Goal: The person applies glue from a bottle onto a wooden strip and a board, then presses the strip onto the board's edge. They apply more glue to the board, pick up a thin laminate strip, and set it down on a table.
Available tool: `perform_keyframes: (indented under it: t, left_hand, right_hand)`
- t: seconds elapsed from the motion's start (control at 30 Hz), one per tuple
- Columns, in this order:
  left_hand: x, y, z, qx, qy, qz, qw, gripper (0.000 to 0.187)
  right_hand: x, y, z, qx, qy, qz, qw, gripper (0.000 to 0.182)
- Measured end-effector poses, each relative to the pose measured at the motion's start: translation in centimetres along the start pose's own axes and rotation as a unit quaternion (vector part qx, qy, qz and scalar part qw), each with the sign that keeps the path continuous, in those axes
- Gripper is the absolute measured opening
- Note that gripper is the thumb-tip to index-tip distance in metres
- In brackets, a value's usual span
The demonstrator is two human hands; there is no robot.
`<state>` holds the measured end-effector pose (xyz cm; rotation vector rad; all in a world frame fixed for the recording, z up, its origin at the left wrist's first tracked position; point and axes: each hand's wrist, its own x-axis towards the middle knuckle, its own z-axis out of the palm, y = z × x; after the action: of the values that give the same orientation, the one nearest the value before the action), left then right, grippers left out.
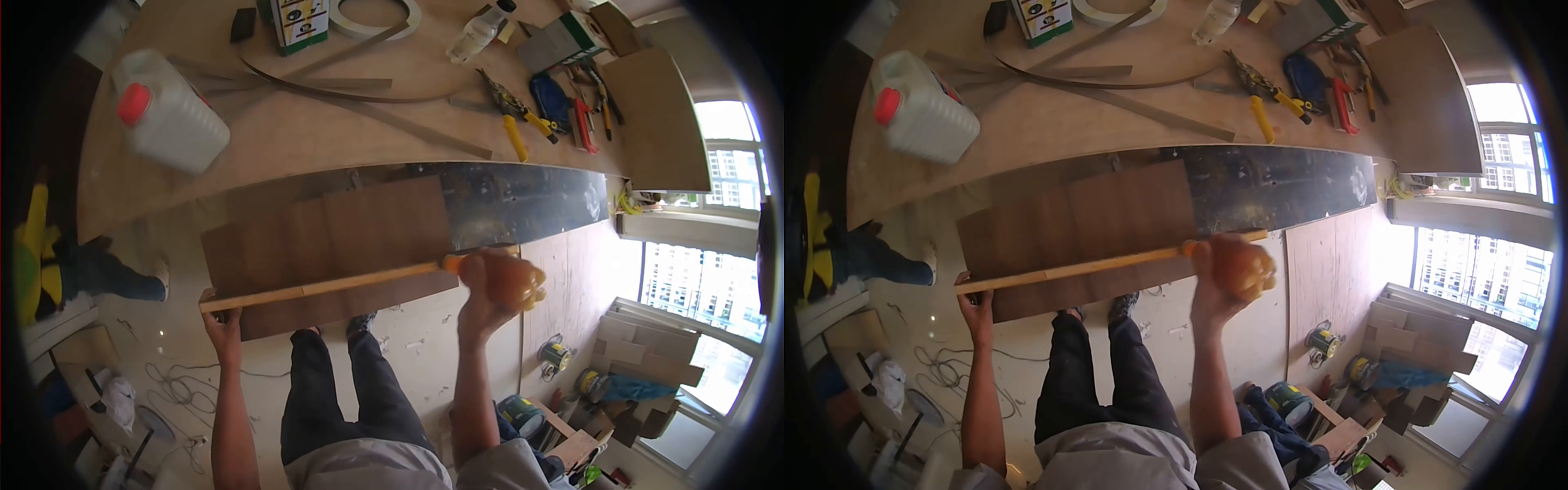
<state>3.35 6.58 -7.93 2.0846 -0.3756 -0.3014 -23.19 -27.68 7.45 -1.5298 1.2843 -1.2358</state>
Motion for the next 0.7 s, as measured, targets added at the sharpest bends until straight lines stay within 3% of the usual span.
perform_keyframes:
  t: [0.1, 0.13, 0.27, 0.3, 0.33, 0.4, 0.5, 0.53, 0.57, 0.7]
  left_hand:
    - [-0.7, 1.4, 1.3, -0.109, 0.013, -0.084, 0.99, 0.064]
    - [-0.7, 1.4, 1.4, -0.07, 0.022, -0.067, 0.995, 0.064]
    - [-0.6, 0.6, 1.6, 0.012, 0.032, -0.024, 0.999, 0.064]
    - [-0.5, 0.3, 1.6, 0.014, 0.029, -0.02, 0.999, 0.064]
    - [-0.4, 0.0, 1.4, 0.013, 0.03, -0.023, 0.999, 0.064]
    - [-0.5, -0.2, 1.6, 0.008, 0.03, -0.031, 0.999, 0.063]
    - [-0.7, 0.3, 1.6, -0.022, 0.028, -0.051, 0.998, 0.061]
    - [-0.7, -0.3, 1.5, -0.005, 0.025, -0.043, 0.999, 0.061]
    - [-0.6, -1.0, 1.3, 0.011, 0.023, -0.034, 0.999, 0.061]
    - [-0.6, -0.4, 1.3, -0.011, 0.011, -0.055, 0.998, 0.062]
  right_hand:
    - [-3.7, 0.1, 1.2, -0.005, -0.07, -0.036, 0.997, 0.058]
    - [-4.5, -0.1, 1.3, -0.035, -0.113, -0.047, 0.992, 0.063]
    - [-3.1, 2.2, 0.3, 0.027, -0.047, -0.072, 0.996, 0.063]
    - [-1.7, 2.3, -0.4, 0.001, -0.026, -0.055, 0.998, 0.059]
    - [-0.8, 1.3, -0.7, 0.057, -0.003, 0.005, 0.998, 0.055]
    - [0.1, 2.1, -1.5, 0.039, 0.023, -0.04, 0.998, 0.05]
    - [-2.3, 2.9, -1.0, -0.017, -0.026, -0.085, 0.996, 0.05]
    - [-4.3, 2.7, 0.0, -0.045, -0.002, -0.059, 0.997, 0.05]
    - [-5.3, 2.2, 0.3, -0.045, -0.055, -0.085, 0.994, 0.055]
    - [-5.7, 1.8, 1.8, 0.09, -0.095, -0.168, 0.977, 0.065]
